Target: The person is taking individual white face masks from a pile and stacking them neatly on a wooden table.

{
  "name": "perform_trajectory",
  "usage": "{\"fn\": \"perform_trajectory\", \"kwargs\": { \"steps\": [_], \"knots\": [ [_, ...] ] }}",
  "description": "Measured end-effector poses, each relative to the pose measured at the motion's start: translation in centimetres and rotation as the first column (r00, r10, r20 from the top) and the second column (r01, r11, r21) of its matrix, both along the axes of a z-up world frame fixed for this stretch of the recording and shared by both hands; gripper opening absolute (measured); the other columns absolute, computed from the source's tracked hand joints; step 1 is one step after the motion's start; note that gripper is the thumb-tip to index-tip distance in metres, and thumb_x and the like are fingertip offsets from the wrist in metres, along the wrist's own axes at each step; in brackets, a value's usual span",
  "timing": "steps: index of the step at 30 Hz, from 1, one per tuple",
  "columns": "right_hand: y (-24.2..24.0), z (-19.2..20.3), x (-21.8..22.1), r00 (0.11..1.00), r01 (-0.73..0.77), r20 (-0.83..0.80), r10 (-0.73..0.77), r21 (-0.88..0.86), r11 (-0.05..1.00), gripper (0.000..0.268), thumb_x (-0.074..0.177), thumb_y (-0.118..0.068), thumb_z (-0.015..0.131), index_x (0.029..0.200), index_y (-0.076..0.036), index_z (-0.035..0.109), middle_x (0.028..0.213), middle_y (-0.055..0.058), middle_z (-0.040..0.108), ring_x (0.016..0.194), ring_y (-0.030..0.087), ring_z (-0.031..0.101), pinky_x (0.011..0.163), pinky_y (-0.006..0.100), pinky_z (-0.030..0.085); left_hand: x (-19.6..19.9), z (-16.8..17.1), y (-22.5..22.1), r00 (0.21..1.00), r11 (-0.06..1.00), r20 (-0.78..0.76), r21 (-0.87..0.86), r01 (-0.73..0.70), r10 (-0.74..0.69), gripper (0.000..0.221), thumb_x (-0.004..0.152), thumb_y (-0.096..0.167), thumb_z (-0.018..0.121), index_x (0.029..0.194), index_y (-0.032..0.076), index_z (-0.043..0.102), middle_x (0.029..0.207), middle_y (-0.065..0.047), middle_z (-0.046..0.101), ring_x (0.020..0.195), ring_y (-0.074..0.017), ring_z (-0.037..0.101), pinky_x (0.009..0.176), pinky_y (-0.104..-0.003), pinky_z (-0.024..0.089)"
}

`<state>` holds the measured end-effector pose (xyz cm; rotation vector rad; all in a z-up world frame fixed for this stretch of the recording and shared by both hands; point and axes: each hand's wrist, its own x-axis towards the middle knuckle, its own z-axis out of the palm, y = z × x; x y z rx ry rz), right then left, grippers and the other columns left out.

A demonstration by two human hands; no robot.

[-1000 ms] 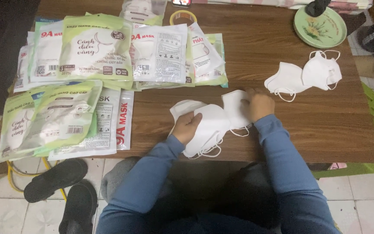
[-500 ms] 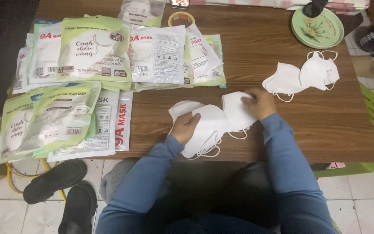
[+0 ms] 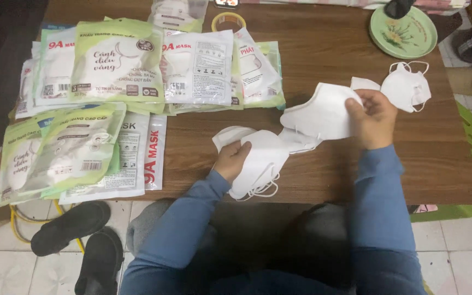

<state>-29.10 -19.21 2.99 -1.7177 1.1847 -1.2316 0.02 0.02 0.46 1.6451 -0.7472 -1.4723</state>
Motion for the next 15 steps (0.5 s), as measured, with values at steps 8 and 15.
{"fn": "perform_trajectory", "kwargs": {
  "steps": [8, 15],
  "knots": [
    [2.7, 0.2, 3.3, 0.893, -0.303, 0.410, 0.184, 0.247, 0.920, 0.029, 0.090, -0.001, 0.075, 0.117, -0.004, 0.065, 0.092, 0.006, 0.072, 0.083, 0.014, 0.074, 0.078, 0.026, 0.063, 0.8, -0.8, -0.3, 0.997, 0.999, -0.075, -0.022, -0.029, 0.028, 0.068, 0.108, 0.045, 0.052, 0.153, -0.004, 0.039, 0.145, -0.026, 0.055, 0.136, -0.0317, 0.051, 0.113, -0.049, 0.045],
    [5.7, -1.8, 8.3, 0.929, -0.370, 0.115, 0.352, 0.352, 0.860, 0.024, 0.085, -0.003, 0.079, 0.109, -0.005, 0.072, 0.087, 0.009, 0.075, 0.073, 0.014, 0.069, 0.067, 0.030, 0.060, 1.8, -4.8, -1.0, 0.969, 0.988, -0.244, -0.133, -0.073, 0.039, 0.063, 0.109, 0.044, 0.056, 0.149, -0.004, 0.047, 0.130, -0.026, 0.066, 0.117, -0.0299, 0.066, 0.096, -0.045, 0.060]
  ]
}}
